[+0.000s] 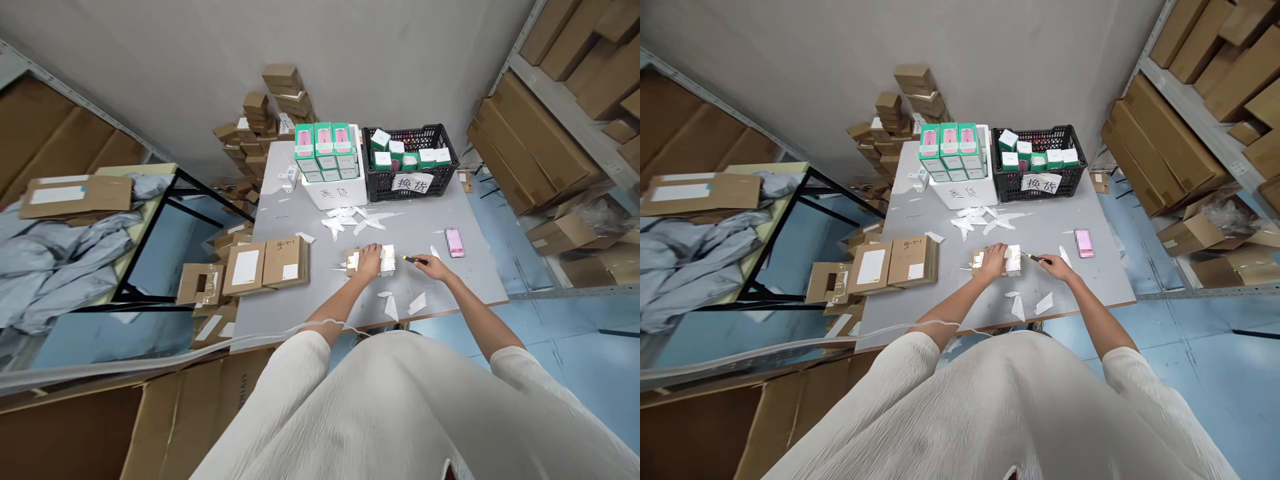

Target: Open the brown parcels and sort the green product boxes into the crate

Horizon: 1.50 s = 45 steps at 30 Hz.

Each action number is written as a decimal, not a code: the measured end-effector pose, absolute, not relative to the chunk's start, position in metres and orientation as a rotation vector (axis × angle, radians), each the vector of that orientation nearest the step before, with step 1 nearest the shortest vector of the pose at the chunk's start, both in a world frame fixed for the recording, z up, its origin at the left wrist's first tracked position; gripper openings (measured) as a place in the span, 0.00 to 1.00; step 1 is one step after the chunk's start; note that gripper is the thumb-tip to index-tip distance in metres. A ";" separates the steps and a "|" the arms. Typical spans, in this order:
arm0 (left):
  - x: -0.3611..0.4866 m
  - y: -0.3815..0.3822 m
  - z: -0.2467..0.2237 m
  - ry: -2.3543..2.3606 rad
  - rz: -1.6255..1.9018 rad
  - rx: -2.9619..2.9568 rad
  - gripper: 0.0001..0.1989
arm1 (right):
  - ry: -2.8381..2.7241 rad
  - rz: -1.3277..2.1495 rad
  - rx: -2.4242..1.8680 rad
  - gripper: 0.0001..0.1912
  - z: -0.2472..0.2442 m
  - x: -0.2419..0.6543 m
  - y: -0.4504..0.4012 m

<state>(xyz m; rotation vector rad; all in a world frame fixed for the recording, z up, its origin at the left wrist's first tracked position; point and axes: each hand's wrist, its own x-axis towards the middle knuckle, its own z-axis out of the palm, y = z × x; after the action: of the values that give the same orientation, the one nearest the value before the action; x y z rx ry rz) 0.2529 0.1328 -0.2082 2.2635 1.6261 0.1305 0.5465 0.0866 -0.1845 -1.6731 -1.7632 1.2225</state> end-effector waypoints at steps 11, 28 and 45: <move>0.254 0.145 -0.211 1.600 -0.046 2.292 0.30 | -2.155 0.871 -1.721 0.20 -0.195 0.543 0.088; 0.250 0.130 -0.231 1.563 0.040 2.343 0.33 | -2.252 0.561 -1.783 0.22 -0.211 0.524 0.082; 0.245 0.115 -0.233 1.557 0.130 2.249 0.35 | -2.032 0.645 -1.786 0.27 -0.238 0.536 0.110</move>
<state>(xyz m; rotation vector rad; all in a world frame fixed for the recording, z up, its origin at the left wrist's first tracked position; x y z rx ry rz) 0.2454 0.1149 -0.2326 2.2493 1.5575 0.1304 0.5365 0.1103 -0.2376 -1.7855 -2.0320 0.6451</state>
